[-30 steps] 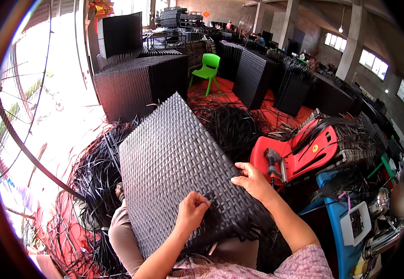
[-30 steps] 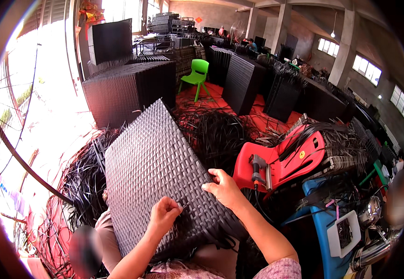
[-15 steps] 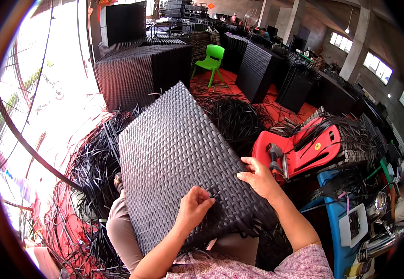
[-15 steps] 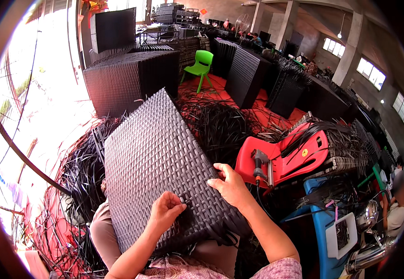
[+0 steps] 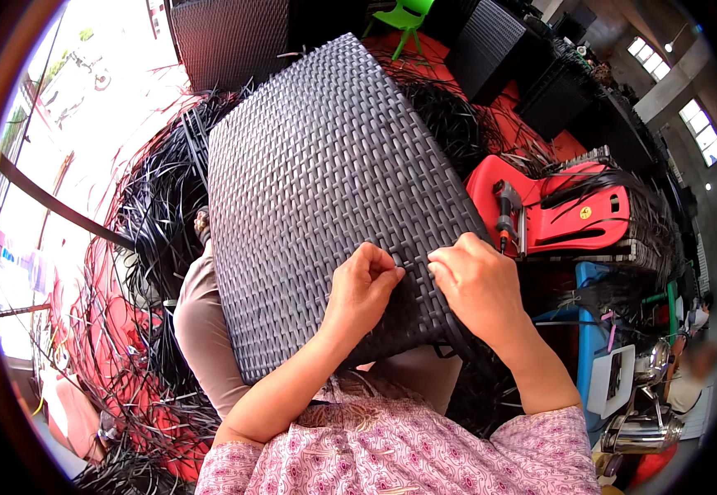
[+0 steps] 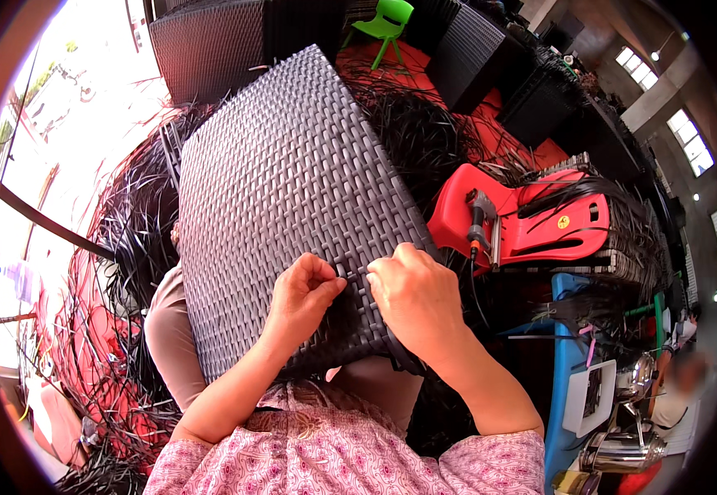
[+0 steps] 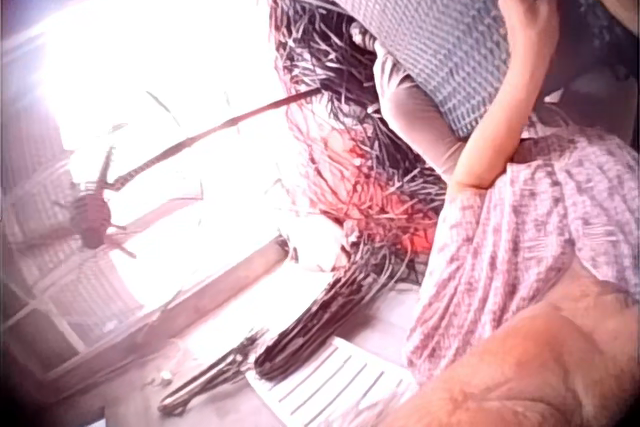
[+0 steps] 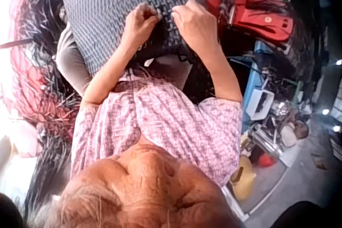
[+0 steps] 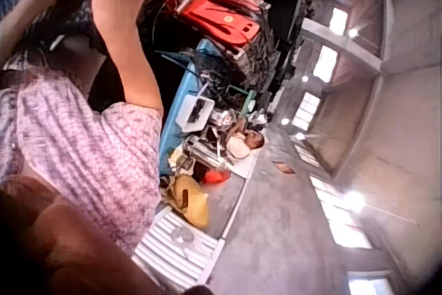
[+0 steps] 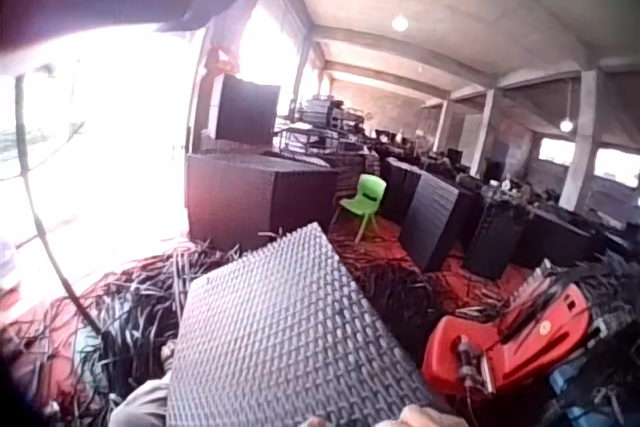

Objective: The person weaves plastic strips through a pre-formed furniture component by hand, then uses shears to trim a strip.

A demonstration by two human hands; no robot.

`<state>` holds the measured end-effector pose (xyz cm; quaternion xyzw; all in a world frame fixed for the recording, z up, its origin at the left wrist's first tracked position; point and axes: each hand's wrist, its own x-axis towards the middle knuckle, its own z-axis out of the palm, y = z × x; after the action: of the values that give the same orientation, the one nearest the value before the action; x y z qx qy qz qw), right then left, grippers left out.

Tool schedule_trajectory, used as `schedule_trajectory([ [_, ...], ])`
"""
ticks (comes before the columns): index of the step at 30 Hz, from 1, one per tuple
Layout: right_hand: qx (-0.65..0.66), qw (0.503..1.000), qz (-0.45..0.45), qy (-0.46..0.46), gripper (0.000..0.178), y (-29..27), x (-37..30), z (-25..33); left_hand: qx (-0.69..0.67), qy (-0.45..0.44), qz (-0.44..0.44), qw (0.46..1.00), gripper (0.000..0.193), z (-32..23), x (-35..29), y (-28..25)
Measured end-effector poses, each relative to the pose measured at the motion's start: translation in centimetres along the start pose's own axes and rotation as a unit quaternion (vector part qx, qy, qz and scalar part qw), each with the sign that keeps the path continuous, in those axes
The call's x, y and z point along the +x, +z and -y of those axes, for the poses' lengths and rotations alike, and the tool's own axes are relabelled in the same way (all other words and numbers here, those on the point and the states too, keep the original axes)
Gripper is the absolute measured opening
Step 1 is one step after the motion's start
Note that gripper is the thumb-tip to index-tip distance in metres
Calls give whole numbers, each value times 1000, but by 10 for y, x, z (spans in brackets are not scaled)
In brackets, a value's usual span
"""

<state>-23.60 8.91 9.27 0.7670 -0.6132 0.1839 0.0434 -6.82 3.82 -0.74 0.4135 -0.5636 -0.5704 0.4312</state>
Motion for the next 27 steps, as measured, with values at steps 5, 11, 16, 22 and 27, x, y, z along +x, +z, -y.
schedule_trajectory([
  [5,-117,991,35,-50,18,16,8,5,13,0,-5,1000,16,1,1,3],
  [11,-170,978,55,-107,9,26,6,6,30,-1,-21,999,15,-3,2,5],
  [16,-208,965,76,-141,7,25,9,6,30,-3,-27,999,14,-2,4,8],
  [22,-188,965,138,-121,4,20,22,5,11,7,-23,1000,11,3,3,12],
  [27,-97,968,213,-94,12,16,44,-4,7,16,-29,999,12,5,2,13],
])
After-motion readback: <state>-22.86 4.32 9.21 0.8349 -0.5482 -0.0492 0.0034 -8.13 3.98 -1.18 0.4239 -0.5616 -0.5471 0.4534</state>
